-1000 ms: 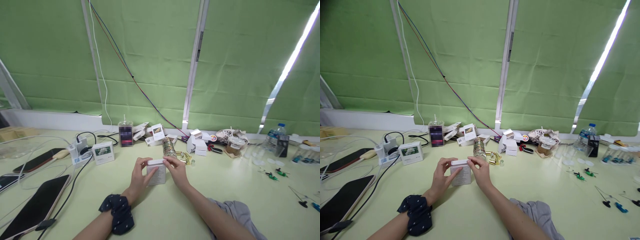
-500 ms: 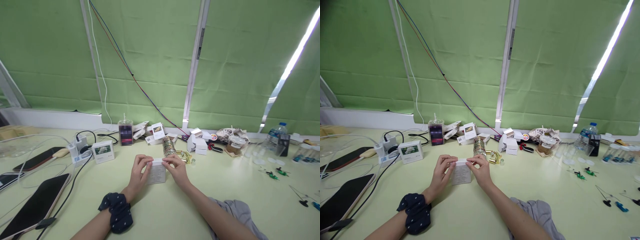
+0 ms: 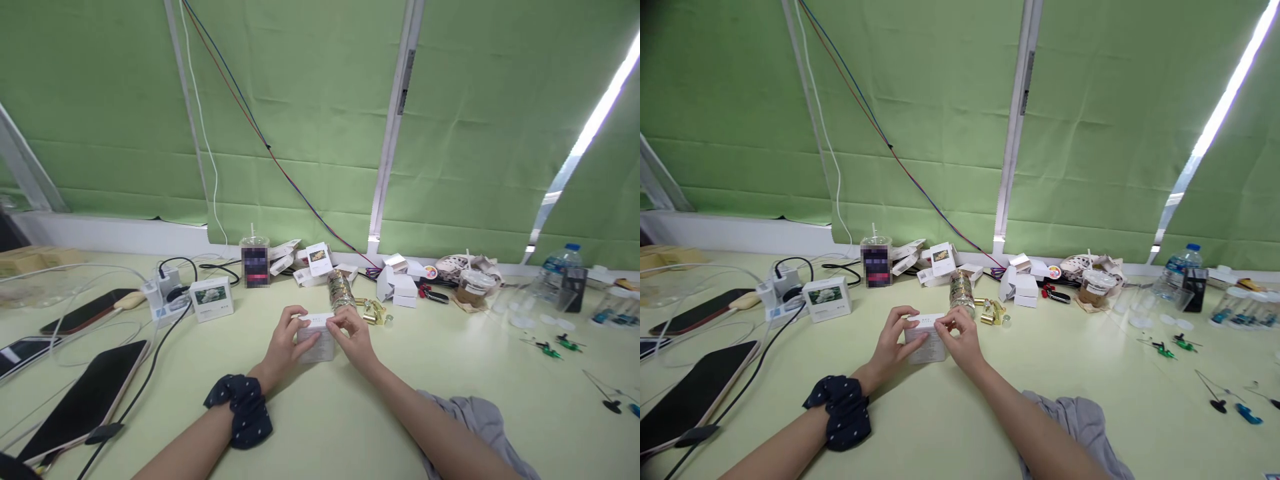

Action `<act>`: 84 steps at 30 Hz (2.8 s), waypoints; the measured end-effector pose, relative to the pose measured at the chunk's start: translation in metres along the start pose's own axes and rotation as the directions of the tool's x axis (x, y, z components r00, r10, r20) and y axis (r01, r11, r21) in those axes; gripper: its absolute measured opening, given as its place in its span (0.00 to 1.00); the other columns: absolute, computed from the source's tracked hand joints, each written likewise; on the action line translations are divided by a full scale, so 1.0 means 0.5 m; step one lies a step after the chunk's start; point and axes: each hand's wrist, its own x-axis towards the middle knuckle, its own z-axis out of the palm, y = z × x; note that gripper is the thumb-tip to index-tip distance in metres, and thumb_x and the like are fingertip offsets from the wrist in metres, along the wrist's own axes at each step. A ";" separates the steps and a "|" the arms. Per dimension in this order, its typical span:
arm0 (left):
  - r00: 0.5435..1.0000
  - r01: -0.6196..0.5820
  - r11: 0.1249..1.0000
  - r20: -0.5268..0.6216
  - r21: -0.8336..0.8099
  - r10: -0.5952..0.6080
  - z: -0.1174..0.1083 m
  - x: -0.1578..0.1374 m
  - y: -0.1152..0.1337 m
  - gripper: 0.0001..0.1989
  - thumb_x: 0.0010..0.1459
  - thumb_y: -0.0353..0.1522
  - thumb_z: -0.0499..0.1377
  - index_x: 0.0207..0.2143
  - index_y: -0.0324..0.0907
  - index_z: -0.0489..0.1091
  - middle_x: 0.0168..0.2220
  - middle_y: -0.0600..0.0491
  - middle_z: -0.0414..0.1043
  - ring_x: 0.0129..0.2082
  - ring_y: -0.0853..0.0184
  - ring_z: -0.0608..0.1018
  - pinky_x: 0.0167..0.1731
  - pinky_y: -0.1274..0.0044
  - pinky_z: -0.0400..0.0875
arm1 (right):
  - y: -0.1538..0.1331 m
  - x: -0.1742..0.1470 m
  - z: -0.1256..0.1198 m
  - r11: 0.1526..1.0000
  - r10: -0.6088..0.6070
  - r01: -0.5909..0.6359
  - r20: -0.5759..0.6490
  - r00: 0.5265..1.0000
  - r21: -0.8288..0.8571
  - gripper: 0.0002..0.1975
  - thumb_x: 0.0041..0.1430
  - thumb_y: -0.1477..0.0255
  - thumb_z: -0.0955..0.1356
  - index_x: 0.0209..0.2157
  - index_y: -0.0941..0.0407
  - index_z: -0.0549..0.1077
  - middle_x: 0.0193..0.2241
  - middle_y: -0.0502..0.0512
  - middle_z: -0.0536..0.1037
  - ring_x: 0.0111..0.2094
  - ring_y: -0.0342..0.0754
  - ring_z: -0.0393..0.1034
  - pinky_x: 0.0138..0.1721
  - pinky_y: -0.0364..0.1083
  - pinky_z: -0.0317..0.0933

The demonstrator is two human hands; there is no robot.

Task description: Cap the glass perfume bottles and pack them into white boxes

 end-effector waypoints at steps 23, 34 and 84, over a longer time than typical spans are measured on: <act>0.961 -0.164 0.983 0.238 0.082 0.141 -0.022 0.023 0.040 0.23 0.52 0.32 0.62 0.52 0.46 0.65 0.48 0.46 0.69 0.53 0.55 0.64 0.51 0.61 0.63 | 0.076 -0.023 0.022 0.952 0.284 -0.307 0.421 0.861 -0.015 0.18 0.43 0.84 0.57 0.33 0.60 0.73 0.32 0.53 0.78 0.36 0.50 0.71 0.40 0.47 0.64; 0.974 0.217 0.790 -0.071 0.573 -0.216 -0.044 0.019 -0.024 0.17 0.50 0.37 0.60 0.43 0.40 0.71 0.42 0.43 0.67 0.46 0.51 0.65 0.45 0.60 0.61 | 0.046 -0.034 0.018 0.934 0.346 -0.263 0.435 0.831 -0.241 0.21 0.52 0.83 0.62 0.47 0.59 0.72 0.46 0.59 0.76 0.48 0.50 0.71 0.52 0.50 0.63; 0.937 0.108 0.880 0.248 0.462 -0.245 0.090 0.068 -0.224 0.28 0.61 0.38 0.50 0.62 0.42 0.53 0.67 0.41 0.42 0.66 0.48 0.47 0.58 0.53 0.48 | 0.049 -0.033 0.023 0.930 0.139 0.082 0.549 0.824 -0.357 0.14 0.52 0.81 0.65 0.41 0.58 0.75 0.45 0.58 0.76 0.49 0.50 0.66 0.54 0.47 0.59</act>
